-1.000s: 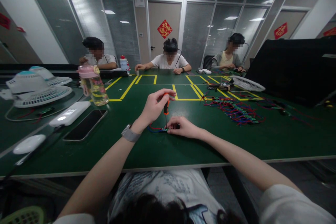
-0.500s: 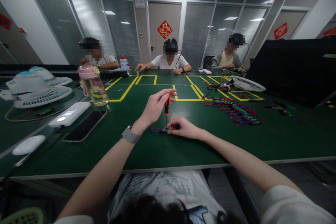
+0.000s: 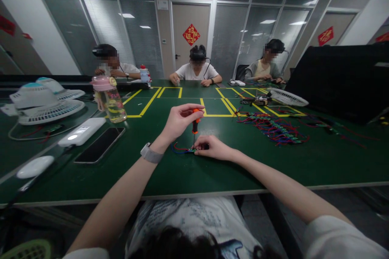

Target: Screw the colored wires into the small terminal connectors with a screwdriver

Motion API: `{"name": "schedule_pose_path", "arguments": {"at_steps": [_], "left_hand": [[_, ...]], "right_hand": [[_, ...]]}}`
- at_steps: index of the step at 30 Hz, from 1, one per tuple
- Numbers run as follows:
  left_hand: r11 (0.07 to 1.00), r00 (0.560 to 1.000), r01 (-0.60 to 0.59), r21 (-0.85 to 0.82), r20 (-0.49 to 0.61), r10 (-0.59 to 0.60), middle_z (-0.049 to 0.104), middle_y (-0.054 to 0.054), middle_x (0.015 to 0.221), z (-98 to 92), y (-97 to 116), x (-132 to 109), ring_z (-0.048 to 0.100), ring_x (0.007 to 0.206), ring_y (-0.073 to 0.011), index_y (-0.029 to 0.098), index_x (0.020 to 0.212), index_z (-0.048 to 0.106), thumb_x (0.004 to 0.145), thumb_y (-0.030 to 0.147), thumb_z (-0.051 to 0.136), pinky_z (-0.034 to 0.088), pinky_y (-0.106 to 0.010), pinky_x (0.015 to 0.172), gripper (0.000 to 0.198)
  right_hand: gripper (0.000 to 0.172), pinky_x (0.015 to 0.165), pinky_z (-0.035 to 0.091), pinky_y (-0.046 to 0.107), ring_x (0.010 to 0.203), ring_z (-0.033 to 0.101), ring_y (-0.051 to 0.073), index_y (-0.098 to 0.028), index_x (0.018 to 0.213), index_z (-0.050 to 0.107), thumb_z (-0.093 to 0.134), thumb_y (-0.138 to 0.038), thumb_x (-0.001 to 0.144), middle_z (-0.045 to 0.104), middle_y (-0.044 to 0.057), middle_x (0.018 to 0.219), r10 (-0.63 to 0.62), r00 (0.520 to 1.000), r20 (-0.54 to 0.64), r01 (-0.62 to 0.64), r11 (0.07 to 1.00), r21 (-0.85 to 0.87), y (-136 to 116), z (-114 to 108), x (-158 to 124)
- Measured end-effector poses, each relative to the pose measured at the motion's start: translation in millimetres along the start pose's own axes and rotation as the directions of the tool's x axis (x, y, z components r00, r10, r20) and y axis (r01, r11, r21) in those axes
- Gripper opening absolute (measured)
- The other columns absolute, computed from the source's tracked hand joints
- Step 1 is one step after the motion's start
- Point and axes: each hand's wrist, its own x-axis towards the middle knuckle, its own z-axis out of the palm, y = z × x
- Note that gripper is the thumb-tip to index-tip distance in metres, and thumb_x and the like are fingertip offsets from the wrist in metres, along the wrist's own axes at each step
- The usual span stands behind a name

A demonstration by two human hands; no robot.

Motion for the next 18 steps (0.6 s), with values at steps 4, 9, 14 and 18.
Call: {"name": "schedule_pose_path", "arguments": {"at_steps": [4, 9, 14, 18], "left_hand": [[0.999, 1.000, -0.009, 0.041, -0.003, 0.009, 0.074, -0.007, 0.086, 3.4, -3.8, -0.6, 0.068, 0.074, -0.0152, 0.015, 0.101, 0.072, 0.078, 0.034, 0.070, 0.056, -0.027, 0.069, 0.030], [0.999, 0.996, -0.017, -0.041, 0.087, 0.020, 0.070, -0.011, 0.112, 6.8, -6.1, -1.4, 0.067, 0.097, -0.0204, 0.016, 0.115, 0.066, 0.090, 0.033, 0.054, 0.056, -0.033, 0.081, 0.033], [0.996, 0.996, 0.000, -0.085, 0.093, 0.008, 0.068, -0.013, 0.116, 7.7, -3.3, -2.7, 0.067, 0.101, -0.0232, 0.015, 0.114, 0.067, 0.088, 0.030, 0.056, 0.057, -0.037, 0.084, 0.031], [0.999, 0.999, -0.028, -0.045, 0.020, 0.029, 0.072, -0.012, 0.105, 7.6, -4.7, -2.4, 0.069, 0.092, -0.0208, 0.013, 0.108, 0.068, 0.084, 0.031, 0.063, 0.057, -0.035, 0.081, 0.030]], "right_hand": [[0.016, 0.065, 0.047, 0.025, 0.069, 0.056, 0.012, -0.013, 0.088, 0.069, 0.068, -0.027, 0.079, 0.062, 0.003, 0.080, 0.002, 1.000, 0.010, -0.002, 1.000, -0.003, -2.9, -0.6, 0.5], [0.017, 0.064, 0.047, 0.025, 0.069, 0.056, 0.013, -0.013, 0.087, 0.069, 0.068, -0.028, 0.079, 0.061, 0.003, 0.078, 0.007, 1.000, 0.011, -0.007, 1.000, -0.003, -4.5, -0.5, 1.1], [0.018, 0.065, 0.047, 0.025, 0.068, 0.056, 0.013, -0.013, 0.088, 0.069, 0.069, -0.029, 0.079, 0.062, 0.002, 0.077, 0.018, 1.000, 0.014, -0.018, 1.000, -0.001, -4.2, -0.7, 1.2], [0.018, 0.064, 0.046, 0.025, 0.069, 0.056, 0.013, -0.013, 0.088, 0.069, 0.069, -0.027, 0.078, 0.061, 0.002, 0.077, 0.017, 1.000, 0.016, -0.017, 1.000, -0.009, -4.1, -1.2, 1.2]]}}
